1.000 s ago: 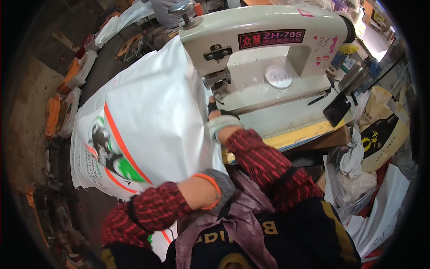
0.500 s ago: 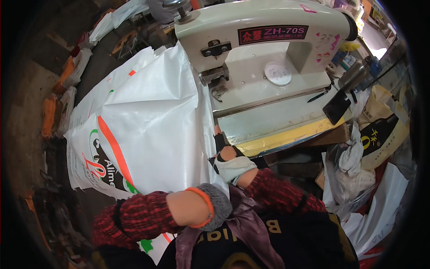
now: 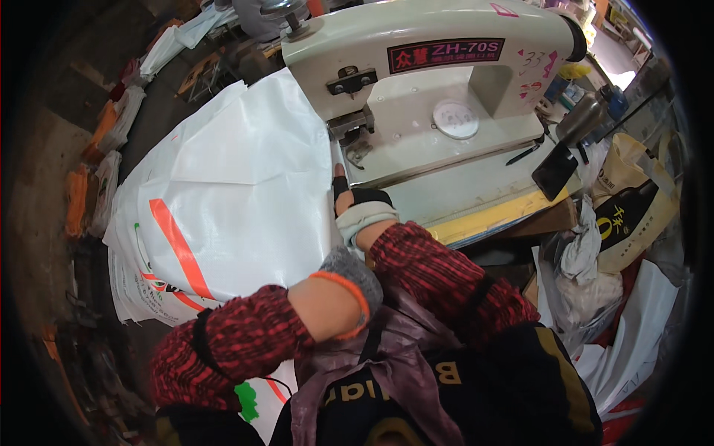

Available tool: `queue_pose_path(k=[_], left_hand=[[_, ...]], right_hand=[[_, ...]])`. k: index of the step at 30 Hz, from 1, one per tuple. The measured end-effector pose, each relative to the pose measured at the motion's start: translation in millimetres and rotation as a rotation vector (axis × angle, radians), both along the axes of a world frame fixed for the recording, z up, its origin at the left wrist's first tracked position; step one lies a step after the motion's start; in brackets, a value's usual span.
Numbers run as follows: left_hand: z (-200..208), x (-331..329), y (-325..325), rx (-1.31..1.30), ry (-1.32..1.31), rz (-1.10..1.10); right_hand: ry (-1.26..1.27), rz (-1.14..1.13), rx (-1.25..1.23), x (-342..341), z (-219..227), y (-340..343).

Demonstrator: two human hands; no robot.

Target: Using a sewing machine to stitch the seams of large plastic/woven bags.

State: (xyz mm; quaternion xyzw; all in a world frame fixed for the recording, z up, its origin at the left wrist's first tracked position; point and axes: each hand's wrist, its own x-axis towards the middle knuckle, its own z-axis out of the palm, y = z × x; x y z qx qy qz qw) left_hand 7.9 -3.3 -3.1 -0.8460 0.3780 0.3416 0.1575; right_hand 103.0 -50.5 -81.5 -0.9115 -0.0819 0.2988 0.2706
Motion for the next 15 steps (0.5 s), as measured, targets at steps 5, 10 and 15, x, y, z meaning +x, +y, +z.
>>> queue_pose_path(k=[5, 10, 15], left_hand=[[35.6, 85.3, 100.1, 0.43, -0.006, 0.445], [56.7, 51.0, 53.9, 0.318, -0.024, -0.042], [11.2, -30.7, -41.6, 0.247, 0.568, -0.293]], right_hand=[[-0.066, 0.137, 0.023, 3.8, 3.9, -7.5], [-0.209, 0.462, -0.086, 5.6, -43.2, -19.5], [-0.158, 0.357, 0.254, -33.6, -39.6, -29.1]])
